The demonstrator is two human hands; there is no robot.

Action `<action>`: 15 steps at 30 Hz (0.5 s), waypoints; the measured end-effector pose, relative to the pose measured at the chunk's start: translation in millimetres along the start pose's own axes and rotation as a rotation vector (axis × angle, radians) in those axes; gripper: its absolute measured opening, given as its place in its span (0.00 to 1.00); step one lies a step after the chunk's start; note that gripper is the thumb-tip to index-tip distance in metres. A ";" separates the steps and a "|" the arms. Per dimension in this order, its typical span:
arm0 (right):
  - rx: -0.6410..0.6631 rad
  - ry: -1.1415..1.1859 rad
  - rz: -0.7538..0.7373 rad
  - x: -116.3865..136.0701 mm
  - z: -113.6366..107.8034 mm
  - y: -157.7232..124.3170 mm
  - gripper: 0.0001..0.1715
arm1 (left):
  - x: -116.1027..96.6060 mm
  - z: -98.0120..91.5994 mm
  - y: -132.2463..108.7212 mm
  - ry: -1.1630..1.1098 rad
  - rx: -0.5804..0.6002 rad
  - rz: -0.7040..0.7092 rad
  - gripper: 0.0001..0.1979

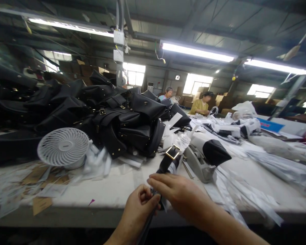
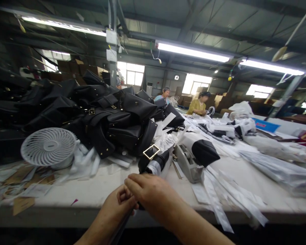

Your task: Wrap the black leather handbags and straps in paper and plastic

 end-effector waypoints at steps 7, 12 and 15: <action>0.264 -0.240 -0.178 12.7 25.7 53.9 0.04 | -9.0 2.3 -1.7 -0.002 -0.014 0.052 0.21; 0.507 -0.291 -0.192 1.9 31.2 70.5 0.03 | -4.7 2.7 -5.1 -0.047 -0.037 0.083 0.23; 0.639 -0.268 -0.123 -1.4 31.6 74.4 0.06 | -2.6 2.2 -3.8 -0.055 -0.030 0.090 0.24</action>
Point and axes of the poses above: each hand's wrist, its own y-axis towards the middle knuckle, its own z-axis out of the palm, x = y × z, the point moved 6 cm from there along y, towards the middle knuckle, and after that the axes turned 6 degrees about z, right-handed, at the moved point
